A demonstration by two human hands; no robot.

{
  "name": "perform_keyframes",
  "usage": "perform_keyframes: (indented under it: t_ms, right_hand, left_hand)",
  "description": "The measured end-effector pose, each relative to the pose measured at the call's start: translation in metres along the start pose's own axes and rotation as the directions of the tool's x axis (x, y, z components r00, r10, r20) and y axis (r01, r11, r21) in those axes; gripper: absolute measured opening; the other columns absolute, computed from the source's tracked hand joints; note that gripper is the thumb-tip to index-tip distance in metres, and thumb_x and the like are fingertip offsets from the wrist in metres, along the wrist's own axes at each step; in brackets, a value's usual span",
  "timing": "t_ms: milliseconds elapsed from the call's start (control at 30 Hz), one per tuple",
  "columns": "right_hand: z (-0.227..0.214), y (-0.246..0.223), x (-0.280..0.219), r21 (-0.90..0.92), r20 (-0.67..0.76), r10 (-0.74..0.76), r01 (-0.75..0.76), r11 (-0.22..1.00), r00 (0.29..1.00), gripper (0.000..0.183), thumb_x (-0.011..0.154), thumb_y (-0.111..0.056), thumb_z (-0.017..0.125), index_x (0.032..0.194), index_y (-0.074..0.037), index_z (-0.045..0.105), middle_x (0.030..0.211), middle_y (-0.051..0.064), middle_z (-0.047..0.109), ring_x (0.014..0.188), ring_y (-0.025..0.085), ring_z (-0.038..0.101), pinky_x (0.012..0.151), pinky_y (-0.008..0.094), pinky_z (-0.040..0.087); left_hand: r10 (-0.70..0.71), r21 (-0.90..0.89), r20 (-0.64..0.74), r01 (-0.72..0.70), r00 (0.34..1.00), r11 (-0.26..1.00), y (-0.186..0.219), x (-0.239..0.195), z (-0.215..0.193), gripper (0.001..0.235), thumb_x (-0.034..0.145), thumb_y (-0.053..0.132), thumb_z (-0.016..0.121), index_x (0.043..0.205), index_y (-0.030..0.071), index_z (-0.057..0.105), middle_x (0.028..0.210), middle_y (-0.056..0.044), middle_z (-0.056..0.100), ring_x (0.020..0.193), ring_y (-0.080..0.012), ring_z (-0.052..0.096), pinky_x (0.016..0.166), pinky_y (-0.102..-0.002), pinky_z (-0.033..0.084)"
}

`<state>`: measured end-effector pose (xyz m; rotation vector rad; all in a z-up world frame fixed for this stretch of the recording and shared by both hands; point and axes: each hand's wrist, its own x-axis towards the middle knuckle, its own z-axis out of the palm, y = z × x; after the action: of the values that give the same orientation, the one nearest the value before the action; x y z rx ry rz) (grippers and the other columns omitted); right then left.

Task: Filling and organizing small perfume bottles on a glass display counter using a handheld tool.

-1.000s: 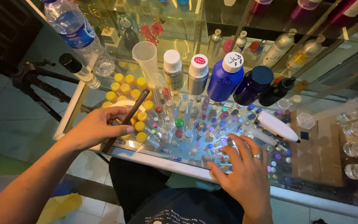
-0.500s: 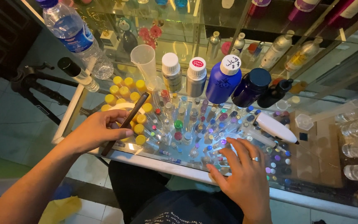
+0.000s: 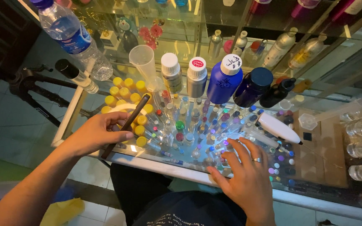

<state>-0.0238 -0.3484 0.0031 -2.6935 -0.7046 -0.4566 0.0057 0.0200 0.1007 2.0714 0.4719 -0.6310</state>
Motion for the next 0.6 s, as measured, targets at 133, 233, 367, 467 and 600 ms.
perform_keyframes:
  t_ms: [133, 233, 367, 467, 600]
  right_hand:
    - [0.0017, 0.0014, -0.0013, 0.021, -0.004, -0.021, 0.021, 1.0, 1.0, 0.042, 0.08, -0.052, 0.08, 0.095, -0.013, 0.075, 0.127, 0.009, 0.069, 0.126, 0.032, 0.058, 0.104, 0.056, 0.045]
    - [0.0017, 0.002, -0.0024, 0.029, 0.011, -0.012, 0.012, 0.999, 1.0, 0.042, 0.083, -0.053, 0.076, 0.098, -0.014, 0.075, 0.128, 0.008, 0.069, 0.126, 0.031, 0.059, 0.105, 0.056, 0.045]
    - [0.0019, 0.0033, -0.0035, 0.107, 0.008, -0.01, 0.009, 0.994, 1.0, 0.05, 0.095, -0.057, 0.05, 0.101, -0.014, 0.076, 0.129, 0.007, 0.069, 0.127, 0.032, 0.059, 0.103, 0.056, 0.042]
    - [-0.0004, -0.0012, -0.0014, 0.026, 0.013, 0.005, -0.005, 1.0, 1.0, 0.045, 0.077, -0.052, 0.079, 0.106, -0.017, 0.075, 0.128, 0.005, 0.069, 0.126, 0.03, 0.059, 0.105, 0.056, 0.045]
    - [-0.0033, -0.0028, 0.0009, 0.04, -0.023, -0.007, 0.008, 0.999, 1.0, 0.05, 0.075, -0.048, 0.082, 0.112, -0.016, 0.073, 0.134, 0.009, 0.064, 0.128, 0.032, 0.055, 0.106, 0.054, 0.047]
  left_hand:
    - [0.038, 0.014, 0.031, -0.038, 0.999, 0.999, -0.0034, 0.0023, -0.0013, 0.059, 0.074, 0.03, 0.074, 0.132, 0.019, 0.074, 0.114, 0.0, 0.082, 0.102, -0.0154, 0.074, 0.095, -0.031, 0.052]
    - [0.031, -0.005, 0.026, -0.031, 0.999, 1.0, -0.0028, 0.0033, -0.0004, 0.057, 0.075, 0.027, 0.074, 0.132, 0.018, 0.075, 0.111, -0.001, 0.081, 0.102, -0.0159, 0.073, 0.095, -0.031, 0.051]
    - [0.02, 0.025, 0.016, -0.021, 1.0, 0.999, -0.0011, 0.0028, 0.0003, 0.059, 0.075, 0.029, 0.074, 0.134, 0.019, 0.075, 0.108, -0.001, 0.082, 0.09, -0.0152, 0.069, 0.086, -0.029, 0.049]
    - [-0.006, -0.012, 0.008, 0.007, 1.0, 1.0, 0.0015, 0.0023, 0.0009, 0.06, 0.074, 0.026, 0.074, 0.133, 0.017, 0.074, 0.114, -0.002, 0.082, 0.103, -0.016, 0.073, 0.096, -0.03, 0.052]
    - [0.009, -0.012, 0.019, -0.009, 1.0, 1.0, 0.0001, 0.0031, 0.0002, 0.061, 0.074, 0.027, 0.074, 0.134, 0.017, 0.074, 0.113, -0.003, 0.082, 0.103, -0.0165, 0.074, 0.096, -0.031, 0.052]
